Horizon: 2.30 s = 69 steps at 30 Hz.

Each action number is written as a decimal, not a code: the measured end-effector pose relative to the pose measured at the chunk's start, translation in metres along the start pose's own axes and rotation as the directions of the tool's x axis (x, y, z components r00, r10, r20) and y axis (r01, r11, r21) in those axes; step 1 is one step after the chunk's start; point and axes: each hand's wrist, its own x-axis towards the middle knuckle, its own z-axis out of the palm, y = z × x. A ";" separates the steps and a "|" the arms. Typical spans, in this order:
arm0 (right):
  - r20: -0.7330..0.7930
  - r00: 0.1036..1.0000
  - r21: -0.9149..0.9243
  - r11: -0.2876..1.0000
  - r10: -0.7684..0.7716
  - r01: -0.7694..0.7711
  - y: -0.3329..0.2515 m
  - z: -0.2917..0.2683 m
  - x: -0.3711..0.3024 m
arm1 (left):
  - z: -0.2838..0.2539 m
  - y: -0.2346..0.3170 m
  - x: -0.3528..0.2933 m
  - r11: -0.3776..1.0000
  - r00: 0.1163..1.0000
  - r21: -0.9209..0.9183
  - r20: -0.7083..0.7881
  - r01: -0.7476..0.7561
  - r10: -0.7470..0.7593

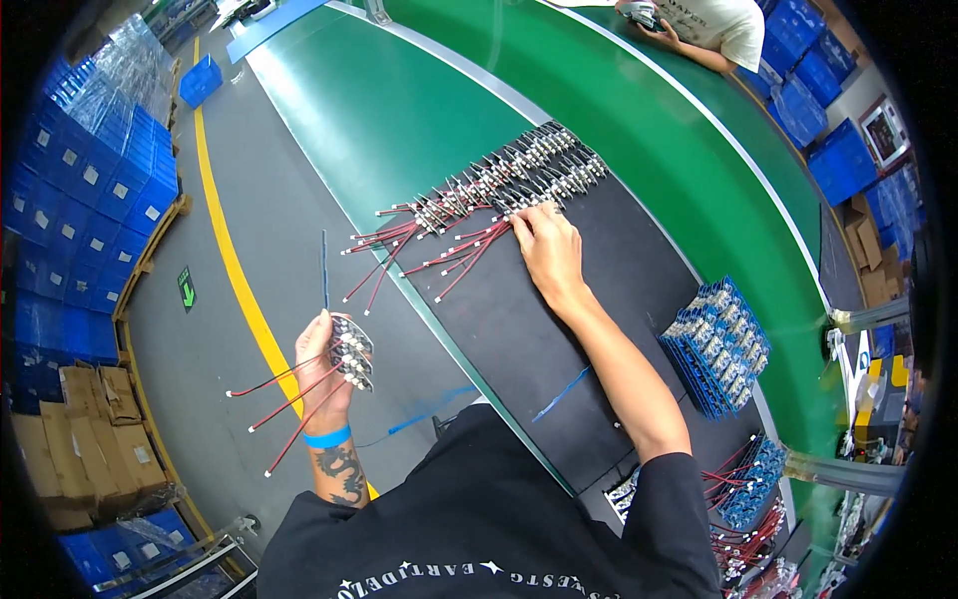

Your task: The person connects wires to PCB boards by hand, then organizes the completed units into plastic crates on a workbench.

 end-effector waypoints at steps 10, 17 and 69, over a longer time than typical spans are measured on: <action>-0.034 0.999 0.004 1.000 -0.019 0.019 -0.002 0.001 0.001 | 0.007 -0.021 0.001 0.995 0.996 0.085 0.070 0.054 -0.060; 0.199 0.974 0.258 0.953 0.111 -0.162 -0.001 -0.002 0.004 | 0.013 -0.019 -0.002 0.993 0.992 0.108 0.105 0.054 -0.066; 0.838 0.521 0.500 0.609 -0.161 -0.616 -0.064 -0.074 -0.019 | 0.006 -0.065 -0.001 0.936 0.899 0.352 0.413 -0.010 -0.146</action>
